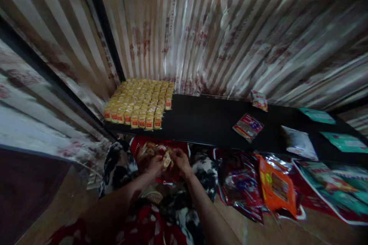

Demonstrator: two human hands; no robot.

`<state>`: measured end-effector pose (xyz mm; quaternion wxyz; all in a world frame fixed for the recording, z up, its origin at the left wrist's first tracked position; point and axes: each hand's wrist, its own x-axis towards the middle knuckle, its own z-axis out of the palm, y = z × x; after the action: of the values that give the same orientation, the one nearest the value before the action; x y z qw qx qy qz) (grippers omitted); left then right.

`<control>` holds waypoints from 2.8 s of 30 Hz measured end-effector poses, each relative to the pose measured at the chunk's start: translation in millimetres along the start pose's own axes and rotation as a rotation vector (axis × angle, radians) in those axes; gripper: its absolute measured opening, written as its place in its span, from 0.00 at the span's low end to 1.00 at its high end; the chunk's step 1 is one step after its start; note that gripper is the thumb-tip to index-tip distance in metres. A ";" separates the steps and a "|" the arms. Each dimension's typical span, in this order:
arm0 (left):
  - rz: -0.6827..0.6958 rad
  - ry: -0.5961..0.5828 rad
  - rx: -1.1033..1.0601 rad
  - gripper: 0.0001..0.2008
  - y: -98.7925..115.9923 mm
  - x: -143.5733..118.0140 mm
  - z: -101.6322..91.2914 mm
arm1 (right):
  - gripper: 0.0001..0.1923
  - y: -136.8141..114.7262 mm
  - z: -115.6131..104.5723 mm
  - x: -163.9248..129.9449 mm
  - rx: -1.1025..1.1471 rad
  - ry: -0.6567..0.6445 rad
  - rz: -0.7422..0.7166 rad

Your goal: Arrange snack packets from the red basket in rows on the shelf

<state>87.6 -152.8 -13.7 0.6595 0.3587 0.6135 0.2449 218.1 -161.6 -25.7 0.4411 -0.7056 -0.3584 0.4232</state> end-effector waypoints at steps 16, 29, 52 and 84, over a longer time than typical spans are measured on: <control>0.894 0.300 0.431 0.15 50.4 -35.4 -4.7 | 0.17 -91.3 -25.6 -10.6 0.593 -0.180 0.150; 0.968 0.349 0.434 0.13 51.2 -25.6 2.2 | 0.19 -106.5 -21.5 4.1 0.664 -0.091 0.147; 1.143 0.226 0.678 0.18 145.1 16.3 16.7 | 0.13 -116.7 -29.3 82.1 0.132 -0.122 -0.316; 0.576 0.140 0.052 0.24 134.5 100.7 53.3 | 0.19 -121.1 36.4 171.5 -0.009 0.198 -0.378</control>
<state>168.6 -1.4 26.0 0.5095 0.5170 0.5366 0.4304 234.9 43.6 29.0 0.5425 -0.6662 -0.4410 0.2598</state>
